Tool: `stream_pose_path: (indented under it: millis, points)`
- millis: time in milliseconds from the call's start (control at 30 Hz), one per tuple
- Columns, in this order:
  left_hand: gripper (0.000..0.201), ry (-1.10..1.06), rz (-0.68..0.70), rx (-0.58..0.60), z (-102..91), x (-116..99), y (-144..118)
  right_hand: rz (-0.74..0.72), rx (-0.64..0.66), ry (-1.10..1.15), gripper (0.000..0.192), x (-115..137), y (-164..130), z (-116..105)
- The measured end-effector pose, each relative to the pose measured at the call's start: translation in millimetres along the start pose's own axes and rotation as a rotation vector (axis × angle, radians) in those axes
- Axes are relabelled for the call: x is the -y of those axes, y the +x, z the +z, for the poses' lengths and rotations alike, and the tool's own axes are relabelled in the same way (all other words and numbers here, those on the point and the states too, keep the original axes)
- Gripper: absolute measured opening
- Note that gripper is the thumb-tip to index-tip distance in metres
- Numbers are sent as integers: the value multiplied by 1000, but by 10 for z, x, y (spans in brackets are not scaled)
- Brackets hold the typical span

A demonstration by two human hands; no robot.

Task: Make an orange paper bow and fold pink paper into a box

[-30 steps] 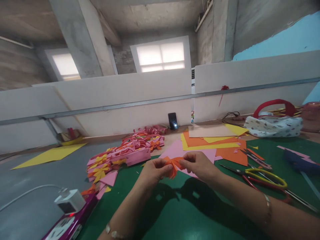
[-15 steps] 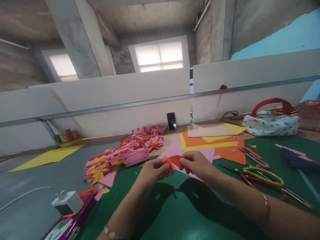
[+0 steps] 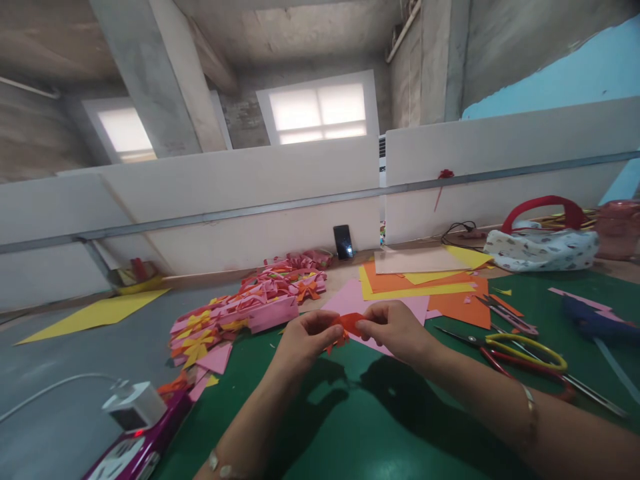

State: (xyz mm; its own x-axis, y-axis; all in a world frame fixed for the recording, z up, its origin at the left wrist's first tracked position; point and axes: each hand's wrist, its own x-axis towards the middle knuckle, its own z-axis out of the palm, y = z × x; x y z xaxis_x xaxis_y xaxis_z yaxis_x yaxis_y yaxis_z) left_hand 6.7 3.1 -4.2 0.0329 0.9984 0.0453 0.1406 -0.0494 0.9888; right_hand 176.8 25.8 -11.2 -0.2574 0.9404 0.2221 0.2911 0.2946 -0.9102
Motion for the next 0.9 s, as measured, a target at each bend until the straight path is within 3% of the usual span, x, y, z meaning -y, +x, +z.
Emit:
stream_pose_path:
  millis: [100,200,300,433,600,900]
  points:
    - [41,145,186,-69,21,-2,0,-10,14,3,13,-18,11,7]
    - [26,382,496,-120,39,19,-6,-10,30,29,13,-29,19,10]
    - [16,470,611,-104,42,44,-3,-17,34,26,12,-28,18,9]
    - [8,456,504,-42,35,30,5,-33,67,3,17,-26,24,7]
    - [5,151,174,86,22,-26,-19,-17,84,-19,36,-64,61,-8]
    - [7,-172,42,210,-6,37,-10,-48,60,-47,20,-81,73,-22]
